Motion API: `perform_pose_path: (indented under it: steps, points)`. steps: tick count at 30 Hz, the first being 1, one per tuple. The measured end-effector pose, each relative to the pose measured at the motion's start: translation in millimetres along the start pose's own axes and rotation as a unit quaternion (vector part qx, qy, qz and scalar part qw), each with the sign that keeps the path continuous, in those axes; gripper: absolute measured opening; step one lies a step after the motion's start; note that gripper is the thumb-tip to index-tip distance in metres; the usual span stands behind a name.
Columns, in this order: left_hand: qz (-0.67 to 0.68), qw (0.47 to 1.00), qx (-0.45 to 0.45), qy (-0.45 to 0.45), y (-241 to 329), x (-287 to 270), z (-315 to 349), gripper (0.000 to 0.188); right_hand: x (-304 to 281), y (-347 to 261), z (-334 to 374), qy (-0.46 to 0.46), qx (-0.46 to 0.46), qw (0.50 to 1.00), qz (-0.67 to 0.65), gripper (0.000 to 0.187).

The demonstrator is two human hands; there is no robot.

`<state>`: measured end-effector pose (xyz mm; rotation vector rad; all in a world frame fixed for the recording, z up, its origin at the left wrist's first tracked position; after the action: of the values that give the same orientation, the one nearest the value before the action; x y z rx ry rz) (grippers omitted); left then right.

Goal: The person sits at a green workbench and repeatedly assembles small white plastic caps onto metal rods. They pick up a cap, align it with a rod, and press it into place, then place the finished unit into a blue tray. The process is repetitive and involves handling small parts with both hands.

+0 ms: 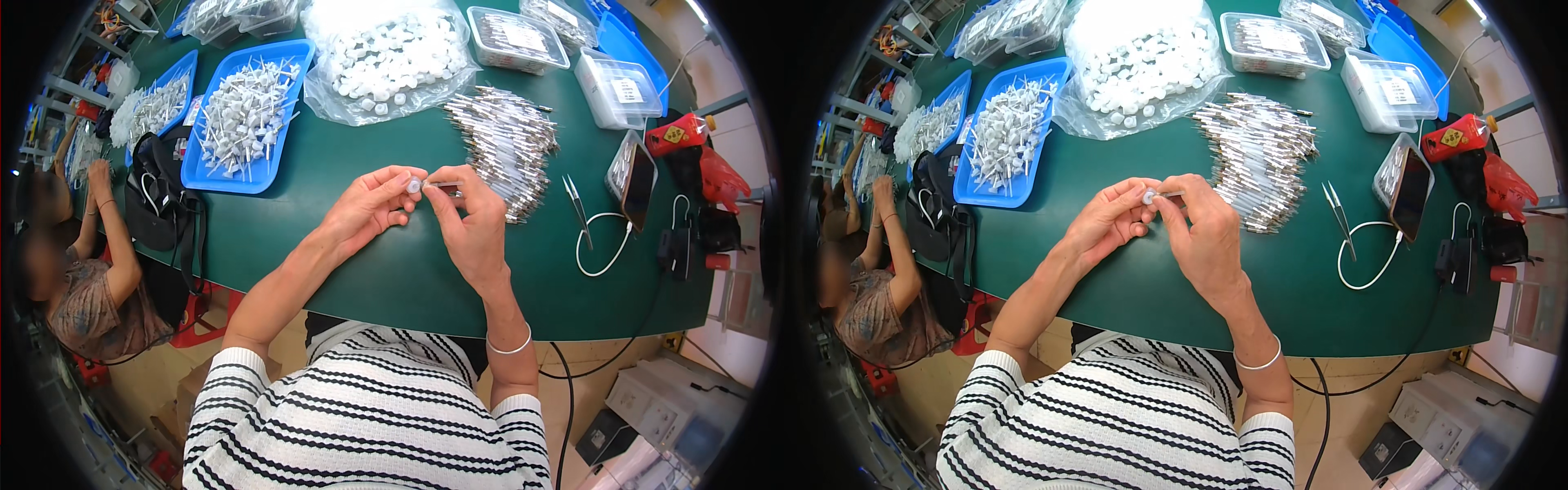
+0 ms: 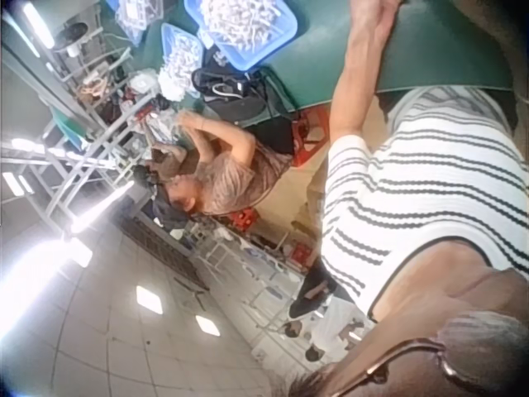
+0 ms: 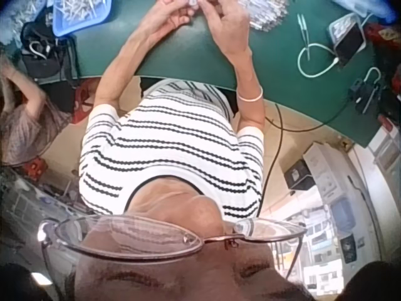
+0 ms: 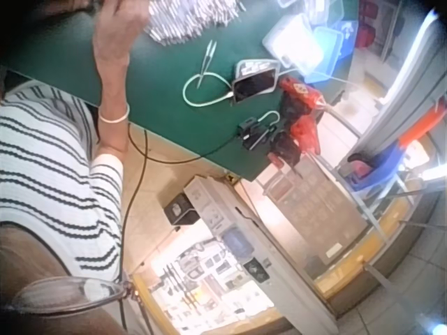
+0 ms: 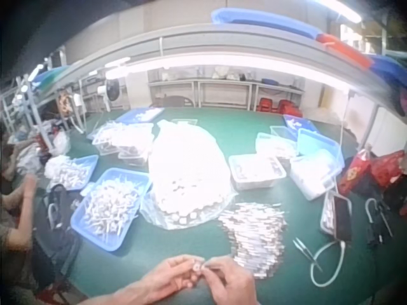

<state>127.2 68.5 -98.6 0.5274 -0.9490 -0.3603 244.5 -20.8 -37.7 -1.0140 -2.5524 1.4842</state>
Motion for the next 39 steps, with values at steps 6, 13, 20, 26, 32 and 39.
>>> perform_pose_path:
  steps: [6,13,20,26,32,39]
  points:
    - [-0.021,1.0,0.014,0.005,0.3,-1.2,0.1,0.026,-1.6,0.6,-0.3,-0.022,-0.001,1.0,0.021,0.009]
    - [0.0,1.0,0.008,0.0,-0.9,-1.4,-0.7,0.025,0.3,1.0,-0.7,-0.006,0.004,1.0,0.013,0.009]
    - [0.016,1.0,0.0,-0.002,-2.1,-1.9,-0.8,0.023,3.5,6.2,1.8,0.01,0.043,0.999,-0.027,0.008]
    - [0.0,0.999,0.036,0.023,0.4,-5.3,-0.4,0.024,6.2,12.2,3.4,-0.001,0.062,0.997,-0.038,0.007]
    - [-0.11,0.98,0.157,0.054,13.0,3.6,9.2,0.028,-2.5,6.4,1.5,-0.046,0.152,0.986,-0.054,0.007]
    - [-0.157,0.974,0.152,0.06,11.8,4.8,9.6,0.028,-4.5,9.8,1.0,-0.092,0.078,0.992,0.044,0.009]
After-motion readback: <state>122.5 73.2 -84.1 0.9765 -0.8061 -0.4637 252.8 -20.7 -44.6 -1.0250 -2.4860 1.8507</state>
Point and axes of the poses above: each hand's wrist, its own z-axis away from the middle knuckle, its own x-axis out of the palm, y = z × x, the point moved 4 cm from there along -z, towards the middle knuckle, and after that the axes turned 11 degrees about -x, right-handed, at the moved point
